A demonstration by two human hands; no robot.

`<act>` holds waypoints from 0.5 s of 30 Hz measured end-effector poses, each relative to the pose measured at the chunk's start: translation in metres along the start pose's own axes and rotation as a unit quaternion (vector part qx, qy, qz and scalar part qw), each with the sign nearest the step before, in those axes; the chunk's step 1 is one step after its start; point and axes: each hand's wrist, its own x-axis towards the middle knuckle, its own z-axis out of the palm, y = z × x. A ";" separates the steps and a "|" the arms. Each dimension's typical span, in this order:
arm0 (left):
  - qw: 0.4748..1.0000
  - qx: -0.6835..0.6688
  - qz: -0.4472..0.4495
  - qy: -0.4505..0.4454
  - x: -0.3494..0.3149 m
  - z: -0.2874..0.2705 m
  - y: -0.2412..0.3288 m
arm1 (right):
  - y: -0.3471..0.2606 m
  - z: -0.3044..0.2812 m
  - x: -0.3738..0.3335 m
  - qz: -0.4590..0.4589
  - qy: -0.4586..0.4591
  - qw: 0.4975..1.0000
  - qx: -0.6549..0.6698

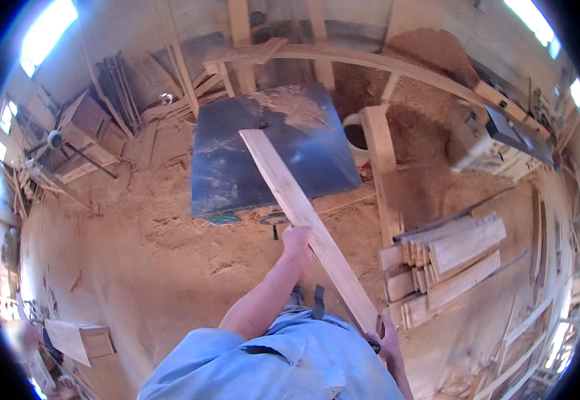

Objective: The person repeatedly picks up wooden planks from a pile on the floor and rubs them against a stationary grinding wheel to smooth the edges. The person handles the planks one at a time, rotating them to treat different sides before placing them back on the pile.

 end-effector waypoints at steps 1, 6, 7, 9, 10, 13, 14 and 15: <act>0.999 -0.003 0.030 0.020 0.025 -0.007 0.021 | -0.025 0.003 0.015 -0.022 -0.029 0.999 0.016; 0.993 -0.007 0.097 0.071 0.106 -0.018 0.080 | -0.094 0.012 0.074 -0.119 -0.164 0.961 -0.188; 0.993 0.001 0.106 0.059 0.112 -0.005 0.084 | -0.088 0.015 0.085 -0.111 -0.152 0.952 -0.242; 0.987 0.062 0.126 0.074 0.128 0.001 0.091 | -0.102 0.019 0.099 -0.061 -0.158 0.948 -0.269; 0.983 0.093 0.137 0.081 0.137 0.003 0.094 | -0.110 0.020 0.111 -0.038 -0.160 0.945 -0.282; 0.981 0.130 0.123 0.082 0.134 0.020 0.115 | -0.145 0.003 0.127 -0.039 -0.141 0.958 -0.247; 0.979 0.146 0.125 0.067 0.134 0.025 0.125 | -0.157 -0.002 0.135 -0.054 -0.143 0.953 -0.262; 0.977 0.162 0.125 0.051 0.135 0.028 0.137 | -0.168 -0.007 0.144 -0.067 -0.144 0.948 -0.276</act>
